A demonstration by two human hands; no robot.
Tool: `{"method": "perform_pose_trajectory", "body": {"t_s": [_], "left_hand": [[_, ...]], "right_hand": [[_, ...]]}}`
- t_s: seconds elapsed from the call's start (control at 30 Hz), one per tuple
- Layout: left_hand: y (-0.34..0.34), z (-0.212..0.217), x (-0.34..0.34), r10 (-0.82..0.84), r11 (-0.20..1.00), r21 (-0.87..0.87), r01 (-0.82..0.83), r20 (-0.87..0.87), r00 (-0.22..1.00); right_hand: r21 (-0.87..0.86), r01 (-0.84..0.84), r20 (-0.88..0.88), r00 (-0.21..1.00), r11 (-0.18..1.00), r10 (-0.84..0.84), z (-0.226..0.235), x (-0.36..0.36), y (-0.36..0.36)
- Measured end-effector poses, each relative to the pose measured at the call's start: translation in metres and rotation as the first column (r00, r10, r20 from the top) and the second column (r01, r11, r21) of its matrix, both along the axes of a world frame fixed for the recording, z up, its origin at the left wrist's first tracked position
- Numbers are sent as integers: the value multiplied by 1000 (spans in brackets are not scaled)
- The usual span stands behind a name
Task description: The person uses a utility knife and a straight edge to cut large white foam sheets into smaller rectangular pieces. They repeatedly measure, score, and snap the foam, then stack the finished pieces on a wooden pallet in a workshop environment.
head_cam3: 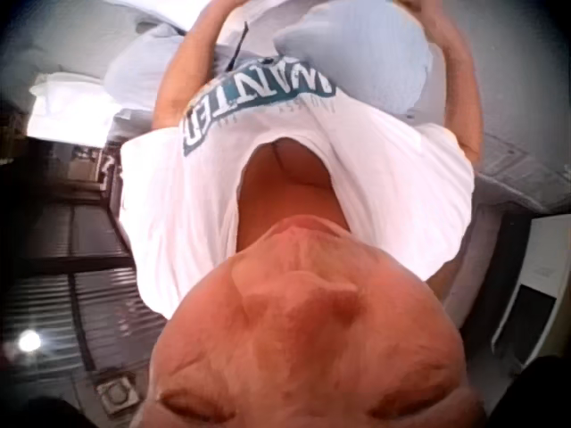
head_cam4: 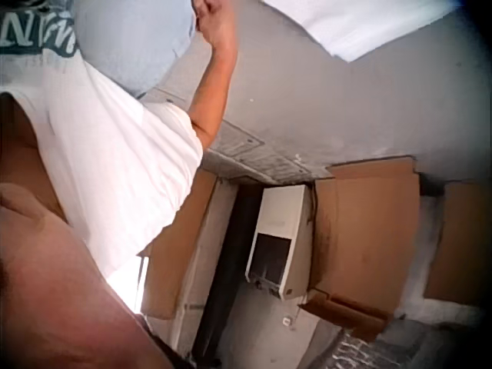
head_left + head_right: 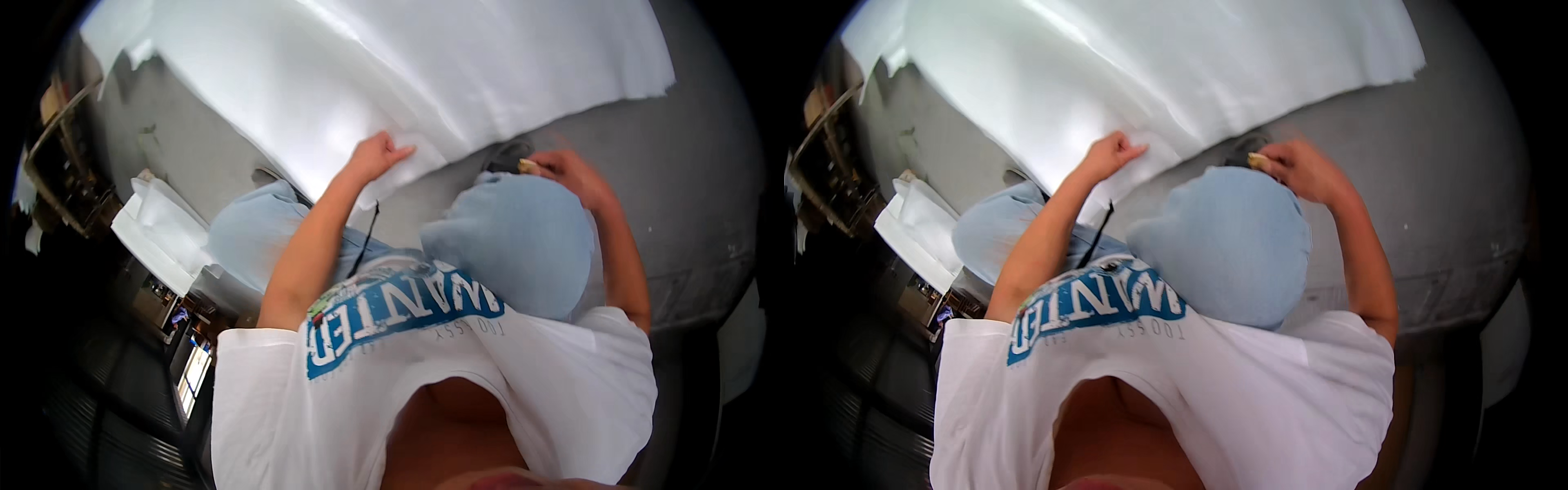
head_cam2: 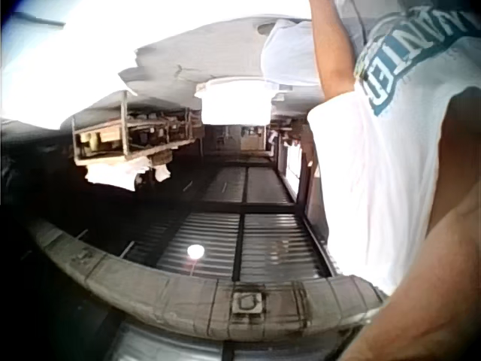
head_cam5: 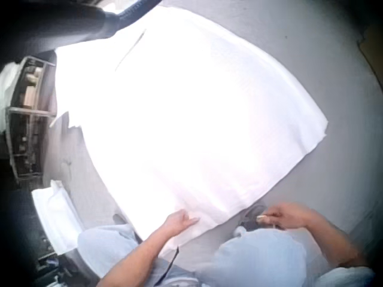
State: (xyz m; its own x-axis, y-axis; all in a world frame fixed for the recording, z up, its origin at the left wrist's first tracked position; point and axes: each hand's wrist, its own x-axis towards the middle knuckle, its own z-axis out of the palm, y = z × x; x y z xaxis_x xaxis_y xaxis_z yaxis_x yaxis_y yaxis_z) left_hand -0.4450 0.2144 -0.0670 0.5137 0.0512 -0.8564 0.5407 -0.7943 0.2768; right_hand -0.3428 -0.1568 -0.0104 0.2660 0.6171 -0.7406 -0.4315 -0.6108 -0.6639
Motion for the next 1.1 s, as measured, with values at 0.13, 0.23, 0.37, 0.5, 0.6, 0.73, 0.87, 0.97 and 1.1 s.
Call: {"method": "perform_pose_trajectory", "body": {"t_s": [0.13, 0.23, 0.37, 0.5, 0.6, 0.73, 0.87, 0.97, 1.1], "left_hand": [[24, 47, 70, -124, 968, -250, -27, -567, 815], [50, 79, 137, -115, 971, -240, -10, -501, 858], [117, 58, 215, 285, 955, -90, -282, 534, 796], [185, 38, 292, -71, 908, 251, -335, 881, 468], [228, 20, 340, -194, 859, 369, -354, 876, 442], [273, -1, 383, -217, 886, 395, -242, 817, 535], [298, -36, 393, -317, 899, 427, -102, 792, 522], [303, -55, 393, -334, 920, 392, -31, 822, 461], [302, -64, 393, -385, 908, 420, -16, 845, 371]], "right_hand": [[-37, 193, -17, 981, 980, -194, 14, 71, 15], [21, 251, 185, 950, 968, -250, 16, 130, 43], [86, 343, 262, 898, 935, -353, 21, 206, 108], [133, 344, 278, 887, 930, -368, 39, 248, 189], [63, 350, 257, 899, 935, -354, 59, 268, 242], [38, 389, 384, 845, 921, -373, 62, 293, 300], [128, 414, 487, 765, 901, -421, 55, 330, 361], [142, 455, 598, 668, 879, -443, 51, 372, 412], [258, 494, 674, 524, 831, -521, 48, 429, 479]]}}
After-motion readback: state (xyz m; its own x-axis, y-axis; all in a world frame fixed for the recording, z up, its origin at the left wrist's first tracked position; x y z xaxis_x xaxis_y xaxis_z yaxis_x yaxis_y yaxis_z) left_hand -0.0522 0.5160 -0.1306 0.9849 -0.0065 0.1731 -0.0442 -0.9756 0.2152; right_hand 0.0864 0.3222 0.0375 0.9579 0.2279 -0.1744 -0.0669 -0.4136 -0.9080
